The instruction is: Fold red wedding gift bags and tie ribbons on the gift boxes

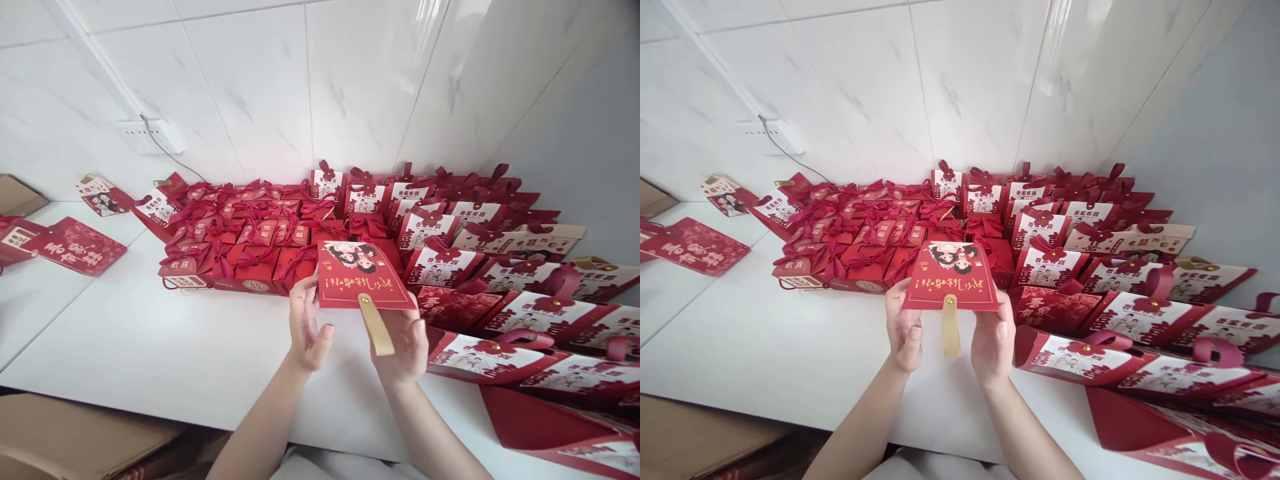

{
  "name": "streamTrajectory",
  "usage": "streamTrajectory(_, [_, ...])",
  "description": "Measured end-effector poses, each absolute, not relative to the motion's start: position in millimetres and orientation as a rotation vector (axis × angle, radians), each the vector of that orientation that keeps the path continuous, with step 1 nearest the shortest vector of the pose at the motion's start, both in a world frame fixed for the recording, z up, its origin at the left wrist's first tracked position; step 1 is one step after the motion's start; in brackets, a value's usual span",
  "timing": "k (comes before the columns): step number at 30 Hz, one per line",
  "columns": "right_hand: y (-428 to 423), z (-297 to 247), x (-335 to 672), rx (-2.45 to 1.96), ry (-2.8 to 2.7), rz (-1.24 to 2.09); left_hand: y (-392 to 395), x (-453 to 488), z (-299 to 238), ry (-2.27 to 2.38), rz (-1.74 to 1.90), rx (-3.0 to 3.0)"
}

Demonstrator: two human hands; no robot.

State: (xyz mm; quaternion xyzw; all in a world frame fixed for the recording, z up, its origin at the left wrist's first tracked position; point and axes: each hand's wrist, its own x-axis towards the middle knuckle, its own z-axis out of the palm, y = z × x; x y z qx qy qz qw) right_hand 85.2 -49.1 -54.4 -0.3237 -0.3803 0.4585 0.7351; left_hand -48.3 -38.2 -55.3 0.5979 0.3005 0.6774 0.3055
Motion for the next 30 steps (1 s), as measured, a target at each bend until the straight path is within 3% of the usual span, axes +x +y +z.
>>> streamTrajectory(11, [-51,-38,81,-0.692,-0.835,1.033,-36,-60,-49,0.947,1.747,1.572])
streamTrajectory(20, [-48,-39,80,-0.805,-0.717,1.039,-30,-61,-49,0.81,1.695,1.353])
streamTrajectory(30, [-36,-52,89,-0.973,-0.668,1.277,-30,-58,-42,1.183,1.621,1.356])
